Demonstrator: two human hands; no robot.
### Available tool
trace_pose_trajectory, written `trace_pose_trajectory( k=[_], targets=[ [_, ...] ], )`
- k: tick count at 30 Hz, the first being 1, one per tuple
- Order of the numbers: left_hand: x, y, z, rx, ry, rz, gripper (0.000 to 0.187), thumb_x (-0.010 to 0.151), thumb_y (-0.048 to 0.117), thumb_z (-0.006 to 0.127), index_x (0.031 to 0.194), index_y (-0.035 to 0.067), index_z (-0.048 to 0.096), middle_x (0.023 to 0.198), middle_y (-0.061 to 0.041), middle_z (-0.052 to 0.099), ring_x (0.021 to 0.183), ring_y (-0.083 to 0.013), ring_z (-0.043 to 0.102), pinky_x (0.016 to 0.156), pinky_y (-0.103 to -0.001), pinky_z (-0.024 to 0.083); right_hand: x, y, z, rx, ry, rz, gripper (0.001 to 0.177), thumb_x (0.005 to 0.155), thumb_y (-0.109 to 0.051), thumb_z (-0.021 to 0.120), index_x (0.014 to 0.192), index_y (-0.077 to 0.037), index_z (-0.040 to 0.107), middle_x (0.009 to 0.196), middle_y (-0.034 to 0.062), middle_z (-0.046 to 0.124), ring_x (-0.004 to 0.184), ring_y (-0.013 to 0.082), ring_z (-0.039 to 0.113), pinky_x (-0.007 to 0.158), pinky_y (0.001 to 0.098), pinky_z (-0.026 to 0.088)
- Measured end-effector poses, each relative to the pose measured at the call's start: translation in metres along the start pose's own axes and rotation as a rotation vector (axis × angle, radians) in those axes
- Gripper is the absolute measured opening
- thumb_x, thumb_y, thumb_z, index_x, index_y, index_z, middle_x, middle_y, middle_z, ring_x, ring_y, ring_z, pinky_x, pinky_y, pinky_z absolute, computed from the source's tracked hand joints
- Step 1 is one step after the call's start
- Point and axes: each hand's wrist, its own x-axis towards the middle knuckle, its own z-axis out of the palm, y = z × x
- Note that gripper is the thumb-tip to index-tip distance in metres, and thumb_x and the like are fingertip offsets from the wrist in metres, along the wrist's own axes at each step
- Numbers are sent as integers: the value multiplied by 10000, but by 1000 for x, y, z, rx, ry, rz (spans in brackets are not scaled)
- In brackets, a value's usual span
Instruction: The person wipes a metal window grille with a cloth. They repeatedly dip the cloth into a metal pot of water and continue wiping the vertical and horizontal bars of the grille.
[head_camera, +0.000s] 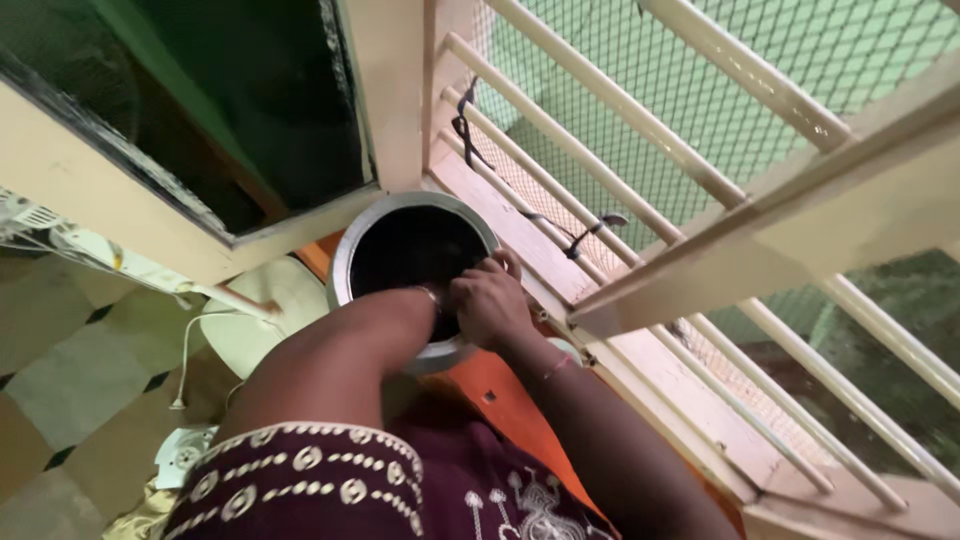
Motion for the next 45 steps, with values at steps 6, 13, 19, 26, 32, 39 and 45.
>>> trace_pose_trajectory(
  k=[6, 13, 19, 26, 32, 39, 45],
  targets=[
    [5, 10, -11, 7, -80, 79, 390, 865, 207, 716, 1243, 111, 715, 1276, -186, 685, 1144, -362, 672, 953, -460, 548, 4, -8, -11, 17, -41, 27, 90, 733, -159, 677, 651, -197, 669, 727, -2, 644, 862, 234, 609, 1115, 439, 311],
    [-2, -15, -20, 106, -100, 209, 376, 871, 210, 706, 1234, 114, 715, 1263, -191, 685, 1125, -366, 676, 936, -464, 552, 10, -18, -11, -21, -66, 114, 133, 761, -153, 672, 636, -193, 649, 710, -4, 647, 854, 213, 614, 1124, 419, 317],
    [-40, -32, -72, 188, -62, 329, 364, 876, 213, 699, 1227, 117, 716, 1252, -195, 684, 1108, -370, 680, 922, -467, 555, 7, -23, -7, -48, -21, 121, 81, 709, -134, 671, 653, -192, 670, 721, -12, 672, 876, 213, 619, 1103, 425, 312],
    [-58, -58, -67, 265, -137, 317, 351, 882, 216, 690, 1218, 120, 716, 1239, -200, 684, 1089, -374, 684, 905, -471, 558, 4, -33, -5, -75, -18, 174, 119, 709, -99, 665, 627, -185, 663, 698, -16, 666, 864, 202, 625, 1131, 420, 323],
    [-31, -30, -16, 256, -157, 360, 340, 887, 219, 682, 1211, 123, 717, 1227, -204, 683, 1072, -378, 688, 890, -474, 561, 7, -43, -12, -56, -23, 185, 117, 687, -94, 668, 615, -182, 641, 693, -15, 652, 855, 214, 617, 1128, 414, 325],
    [6, -15, 16, 212, -178, 365, 327, 893, 222, 673, 1203, 126, 717, 1214, -209, 683, 1053, -382, 693, 873, -478, 565, 9, -38, -11, -16, 31, 187, 119, 694, -78, 658, 639, -180, 631, 681, -12, 631, 866, 210, 624, 1157, 429, 324],
    [20, -10, -15, 175, -121, 393, 316, 898, 225, 665, 1195, 129, 718, 1203, -213, 682, 1037, -386, 697, 859, -482, 568, 12, -38, -11, 20, 34, 199, 124, 661, -63, 636, 633, -184, 635, 702, -16, 643, 878, 211, 627, 1156, 422, 335]
  ],
)
